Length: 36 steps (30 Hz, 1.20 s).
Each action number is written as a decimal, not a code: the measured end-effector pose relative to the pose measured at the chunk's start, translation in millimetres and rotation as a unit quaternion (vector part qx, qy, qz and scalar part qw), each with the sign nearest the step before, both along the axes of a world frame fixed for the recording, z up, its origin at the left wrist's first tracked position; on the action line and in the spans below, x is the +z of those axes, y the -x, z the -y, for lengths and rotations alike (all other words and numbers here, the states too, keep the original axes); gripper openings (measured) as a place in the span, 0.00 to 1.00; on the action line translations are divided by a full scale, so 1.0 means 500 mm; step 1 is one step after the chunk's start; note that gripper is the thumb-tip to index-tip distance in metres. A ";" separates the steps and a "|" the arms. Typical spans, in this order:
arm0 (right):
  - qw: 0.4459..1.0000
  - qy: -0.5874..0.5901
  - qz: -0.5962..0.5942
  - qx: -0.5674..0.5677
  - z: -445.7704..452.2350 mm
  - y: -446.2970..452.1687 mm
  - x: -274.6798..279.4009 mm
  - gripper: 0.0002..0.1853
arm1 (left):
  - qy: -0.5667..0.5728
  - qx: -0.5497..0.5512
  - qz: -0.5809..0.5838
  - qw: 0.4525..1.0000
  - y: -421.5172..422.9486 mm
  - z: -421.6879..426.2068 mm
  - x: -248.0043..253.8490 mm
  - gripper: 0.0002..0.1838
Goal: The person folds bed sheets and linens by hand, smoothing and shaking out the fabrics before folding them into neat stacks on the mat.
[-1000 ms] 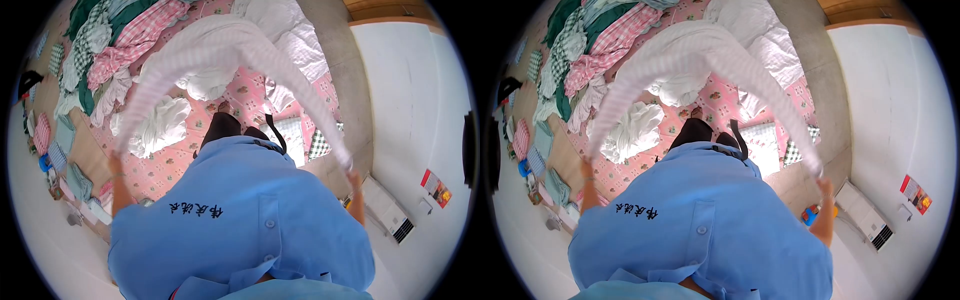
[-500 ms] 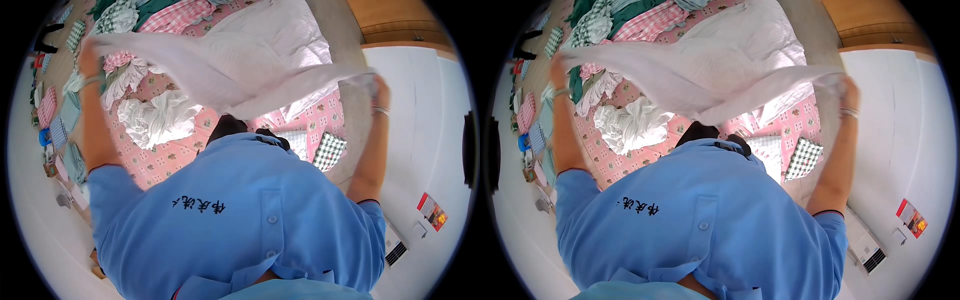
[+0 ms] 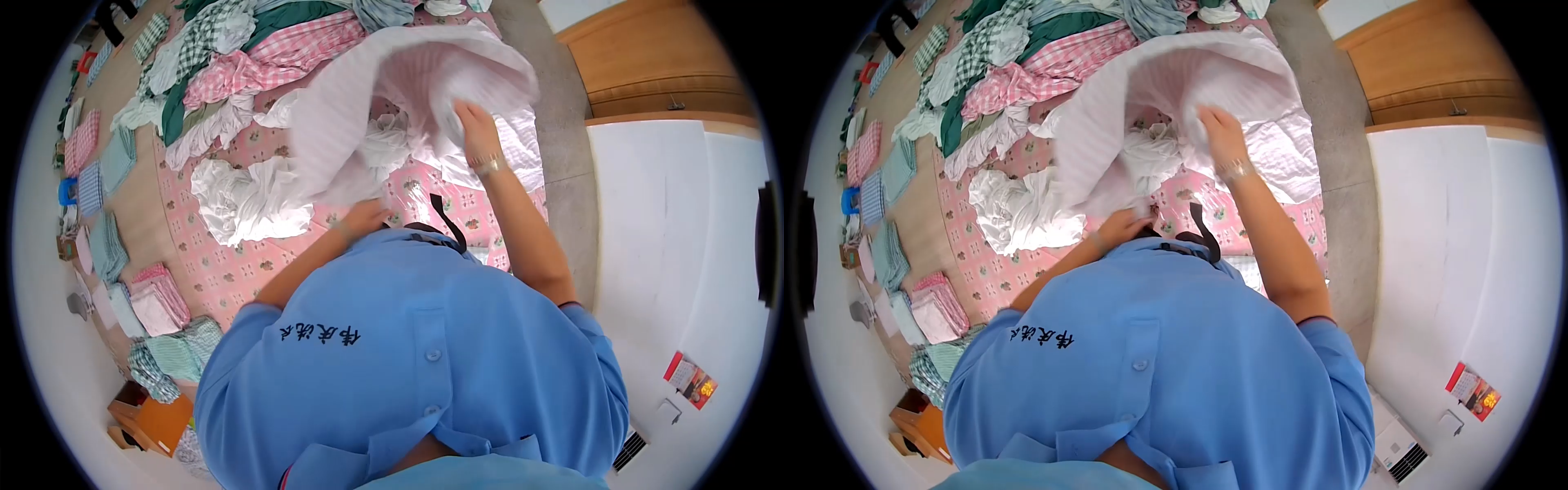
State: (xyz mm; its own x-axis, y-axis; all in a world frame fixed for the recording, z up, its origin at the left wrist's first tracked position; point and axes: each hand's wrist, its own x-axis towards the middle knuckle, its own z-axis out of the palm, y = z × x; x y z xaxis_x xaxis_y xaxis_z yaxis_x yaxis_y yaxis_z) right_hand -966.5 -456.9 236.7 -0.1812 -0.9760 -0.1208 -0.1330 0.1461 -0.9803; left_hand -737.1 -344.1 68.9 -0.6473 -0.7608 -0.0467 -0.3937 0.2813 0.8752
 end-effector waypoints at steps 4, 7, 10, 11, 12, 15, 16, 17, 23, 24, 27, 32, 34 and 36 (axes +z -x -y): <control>0.975 0.114 -0.132 0.135 0.047 -0.057 0.168 0.10 | -0.254 0.143 -0.221 0.931 0.118 0.092 0.280 0.13; 0.958 0.189 -0.166 0.134 0.011 -0.032 0.162 0.08 | -0.419 0.243 -0.405 0.775 0.130 0.087 0.393 0.15; 0.959 0.210 -0.151 0.116 -0.064 -0.015 0.097 0.05 | -0.472 0.277 -0.394 0.739 0.171 0.039 0.392 0.18; 0.945 0.227 -0.182 0.150 -0.099 -0.013 0.075 0.05 | -0.476 0.277 -0.399 0.733 0.190 0.019 0.386 0.19; 0.929 0.242 -0.212 0.183 -0.132 -0.007 0.056 0.05 | -0.480 0.284 -0.391 0.732 0.209 0.001 0.382 0.19; 0.905 0.307 -0.211 0.203 -0.213 0.018 0.009 0.09 | -0.509 0.362 -0.418 0.660 0.248 -0.040 0.394 0.22; 0.910 0.300 -0.202 0.202 -0.241 0.025 0.003 0.09 | -0.512 0.369 -0.410 0.659 0.254 -0.055 0.382 0.22; 0.917 0.287 -0.165 0.221 -0.267 0.033 0.002 0.10 | -0.534 0.367 -0.393 0.652 0.259 -0.063 0.361 0.20; 0.956 0.217 -0.045 0.193 -0.370 0.086 0.017 0.14 | -0.507 0.281 -0.407 0.706 0.283 -0.098 0.368 0.14; 0.963 0.235 -0.002 0.131 -0.374 0.090 0.013 0.14 | -0.489 0.286 -0.399 0.721 0.284 -0.099 0.378 0.15; 0.917 0.339 -0.113 0.176 -0.366 0.114 0.013 0.12 | -0.448 0.305 -0.394 0.742 0.296 -0.110 0.376 0.15; 0.921 0.320 -0.114 0.190 -0.360 0.117 0.022 0.10 | -0.441 0.262 -0.400 0.759 0.290 -0.121 0.408 0.15; 0.947 0.256 -0.070 0.183 -0.363 0.108 0.033 0.10 | -0.444 0.308 -0.422 0.728 0.301 -0.121 0.454 0.15; 0.873 0.380 -0.184 0.246 -0.361 0.092 0.060 0.10 | -0.475 0.279 -0.425 0.718 0.265 -0.116 0.404 0.15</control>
